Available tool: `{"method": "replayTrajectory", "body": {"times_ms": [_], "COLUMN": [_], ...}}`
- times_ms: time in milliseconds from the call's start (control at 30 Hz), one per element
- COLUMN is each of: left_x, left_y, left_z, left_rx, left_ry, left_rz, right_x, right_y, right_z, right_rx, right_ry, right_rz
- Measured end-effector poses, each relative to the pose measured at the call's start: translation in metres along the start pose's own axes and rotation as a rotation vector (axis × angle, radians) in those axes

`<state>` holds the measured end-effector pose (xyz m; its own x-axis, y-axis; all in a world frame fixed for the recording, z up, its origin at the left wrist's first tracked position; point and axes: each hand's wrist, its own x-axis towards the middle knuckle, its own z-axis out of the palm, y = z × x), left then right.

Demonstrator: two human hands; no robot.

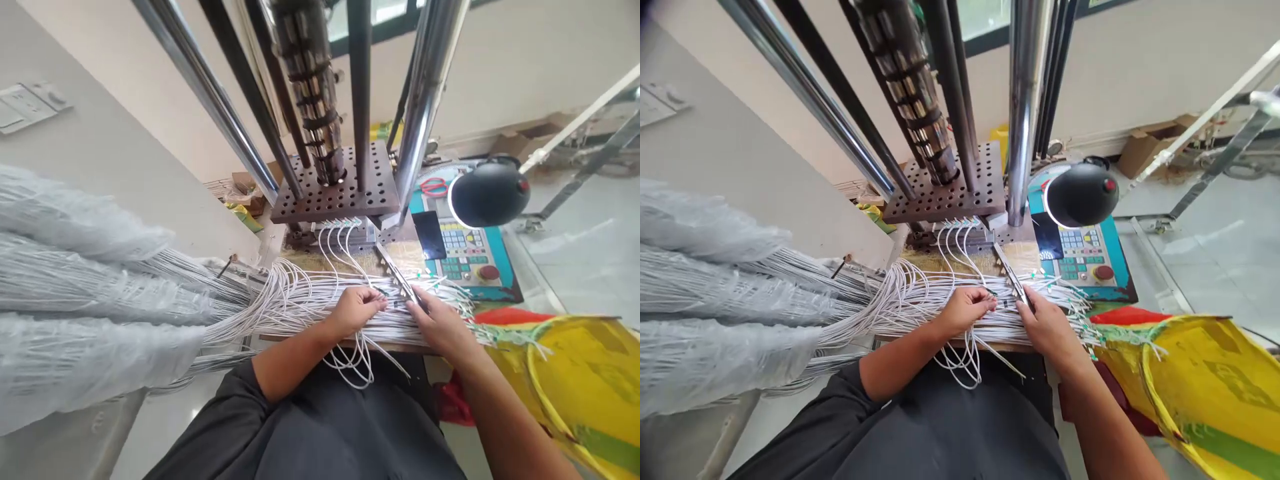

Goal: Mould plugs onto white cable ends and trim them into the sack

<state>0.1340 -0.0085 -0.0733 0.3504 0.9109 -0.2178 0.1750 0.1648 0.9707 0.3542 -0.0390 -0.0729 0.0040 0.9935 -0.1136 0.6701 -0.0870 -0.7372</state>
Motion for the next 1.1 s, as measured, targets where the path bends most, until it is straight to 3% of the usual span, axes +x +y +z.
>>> {"method": "replayTrajectory", "body": {"times_ms": [367,500,633,867,1100], "left_x": [0.008,0.007,0.004,-0.002,0.000], "left_y": [0.008,0.017,0.023,0.011,-0.001], "left_z": [0.014,0.013,0.010,0.009,0.009], "left_rx": [0.004,0.075,0.294,0.525,0.500], "left_ry": [0.051,0.038,-0.042,-0.032,-0.133], "left_rz": [-0.098,-0.040,0.090,0.669,0.733], "right_x": [-0.014,-0.017,-0.016,-0.014,-0.015], "right_y": [0.010,0.013,0.014,0.017,0.018], "right_z": [0.008,0.007,0.006,0.004,0.003], "right_rx": [0.275,0.313,0.320,0.329,0.349], "right_ry": [0.065,0.055,0.042,-0.009,0.009], "right_rz": [0.042,0.028,0.032,0.022,0.029]}}
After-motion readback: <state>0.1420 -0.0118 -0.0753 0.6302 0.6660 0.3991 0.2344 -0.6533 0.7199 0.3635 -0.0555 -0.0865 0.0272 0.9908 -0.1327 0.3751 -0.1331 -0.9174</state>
